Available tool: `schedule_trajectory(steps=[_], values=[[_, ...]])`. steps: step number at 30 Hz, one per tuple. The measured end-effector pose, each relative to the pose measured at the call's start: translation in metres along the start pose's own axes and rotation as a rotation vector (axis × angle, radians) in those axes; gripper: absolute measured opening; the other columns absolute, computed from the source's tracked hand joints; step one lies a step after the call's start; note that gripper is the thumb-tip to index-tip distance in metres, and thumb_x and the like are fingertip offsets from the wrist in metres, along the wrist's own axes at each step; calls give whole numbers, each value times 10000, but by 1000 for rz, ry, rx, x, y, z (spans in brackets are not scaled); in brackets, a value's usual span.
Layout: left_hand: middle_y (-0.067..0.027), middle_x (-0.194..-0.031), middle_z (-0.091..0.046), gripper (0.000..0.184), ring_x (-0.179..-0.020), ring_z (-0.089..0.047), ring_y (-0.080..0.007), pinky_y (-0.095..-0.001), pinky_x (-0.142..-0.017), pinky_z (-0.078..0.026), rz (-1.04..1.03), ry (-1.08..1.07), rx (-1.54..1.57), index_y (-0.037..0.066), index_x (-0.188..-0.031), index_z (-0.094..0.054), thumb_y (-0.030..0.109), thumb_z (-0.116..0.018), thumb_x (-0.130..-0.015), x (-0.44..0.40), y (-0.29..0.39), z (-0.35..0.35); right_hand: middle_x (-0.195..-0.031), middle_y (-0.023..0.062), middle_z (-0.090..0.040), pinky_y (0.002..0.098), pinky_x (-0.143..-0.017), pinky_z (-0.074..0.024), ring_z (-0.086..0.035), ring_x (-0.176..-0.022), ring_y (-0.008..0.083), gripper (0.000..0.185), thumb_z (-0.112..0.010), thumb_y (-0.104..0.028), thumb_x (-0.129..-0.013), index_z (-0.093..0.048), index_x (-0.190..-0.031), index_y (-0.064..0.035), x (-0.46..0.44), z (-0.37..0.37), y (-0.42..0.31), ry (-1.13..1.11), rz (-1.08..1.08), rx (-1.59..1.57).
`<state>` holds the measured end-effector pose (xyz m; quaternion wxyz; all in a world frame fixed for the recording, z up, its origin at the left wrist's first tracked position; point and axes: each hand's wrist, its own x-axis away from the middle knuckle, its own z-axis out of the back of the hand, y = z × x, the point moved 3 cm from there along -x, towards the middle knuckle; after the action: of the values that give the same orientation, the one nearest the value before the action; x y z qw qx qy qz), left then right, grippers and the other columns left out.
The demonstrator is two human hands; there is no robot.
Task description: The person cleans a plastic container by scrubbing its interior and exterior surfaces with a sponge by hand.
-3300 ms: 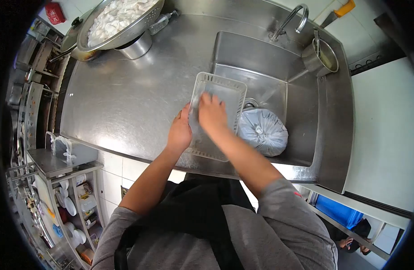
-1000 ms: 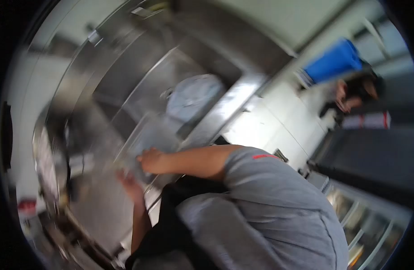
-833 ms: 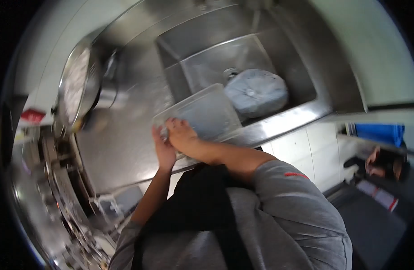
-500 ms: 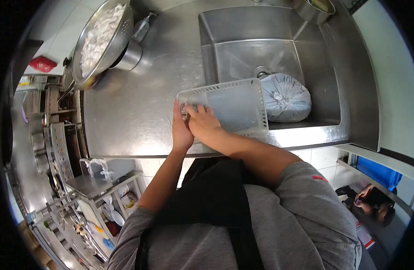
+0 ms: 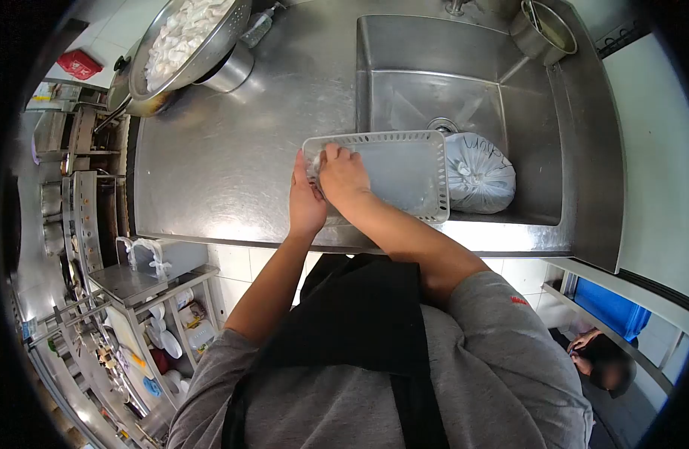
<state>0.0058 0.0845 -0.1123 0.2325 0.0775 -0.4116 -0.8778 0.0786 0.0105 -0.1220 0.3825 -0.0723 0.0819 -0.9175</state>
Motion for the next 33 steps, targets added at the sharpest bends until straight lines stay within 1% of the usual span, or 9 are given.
schedule_trajectory(steps=[3,6,9,14,18,23,26,30,33], values=[[-262,-1248,-507,742,-1173,-496,-424,-438,-994,-418,31,47,24,45,-1483,-238,-103,-449,-787,4,6,4,-1111,148,-529,419,-790,-495,-588,-966,290,295,-506,-185,-887,-595,-1125,-35,17,6,28,-29,-130,106],[-263,-1253,-504,746,-1169,-499,-428,-439,-996,-416,19,75,48,45,-1479,-245,-108,-448,-778,6,5,4,-1083,157,-533,423,-781,-507,-595,-950,306,284,-478,-157,-896,-586,-1122,-23,49,17,93,1,-227,115],[-268,-1259,-504,762,-1171,-500,-429,-445,-1002,-411,-32,87,40,49,-1481,-242,-119,-448,-766,6,3,2,-1078,157,-533,423,-791,-514,-596,-957,309,293,-478,-154,-893,-580,-1132,-18,57,23,114,-9,-299,130],[-273,-1273,-504,761,-1175,-502,-429,-443,-1002,-412,24,55,78,45,-1479,-246,-120,-439,-762,5,-1,1,-1107,154,-523,434,-803,-518,-588,-997,301,319,-496,-169,-886,-580,-1164,-37,13,8,18,-22,-125,30],[-272,-1269,-509,776,-1161,-511,-433,-443,-995,-418,-7,58,72,47,-1484,-230,-124,-430,-755,4,-4,-1,-1119,154,-518,436,-800,-517,-585,-999,305,340,-497,-161,-884,-575,-1195,-49,22,13,34,-10,-78,74],[-277,-1292,-485,792,-1175,-488,-434,-452,-1017,-398,-8,21,77,57,-1493,-214,-124,-437,-754,7,5,4,-1182,172,-506,441,-777,-529,-598,-986,328,372,-485,-143,-883,-539,-1231,-24,60,26,104,-91,-243,112],[-279,-1303,-470,791,-1186,-471,-432,-461,-1022,-387,2,21,48,56,-1493,-216,-122,-442,-756,9,3,0,-1150,153,-517,414,-806,-513,-592,-981,295,304,-470,-131,-909,-572,-1169,-13,45,24,78,-46,-289,62],[-277,-1292,-476,785,-1170,-484,-428,-460,-1005,-397,32,29,48,35,-1490,-212,-120,-448,-758,6,-2,-2,-1125,152,-537,424,-799,-510,-589,-996,291,272,-475,-146,-905,-592,-1112,-13,9,2,6,28,-73,14],[-275,-1290,-481,781,-1152,-501,-430,-449,-996,-409,-19,39,62,22,-1487,-209,-120,-451,-759,7,-3,0,-1162,165,-520,430,-779,-526,-590,-1012,306,309,-468,-166,-904,-573,-1160,-29,11,7,8,-32,-18,34]])
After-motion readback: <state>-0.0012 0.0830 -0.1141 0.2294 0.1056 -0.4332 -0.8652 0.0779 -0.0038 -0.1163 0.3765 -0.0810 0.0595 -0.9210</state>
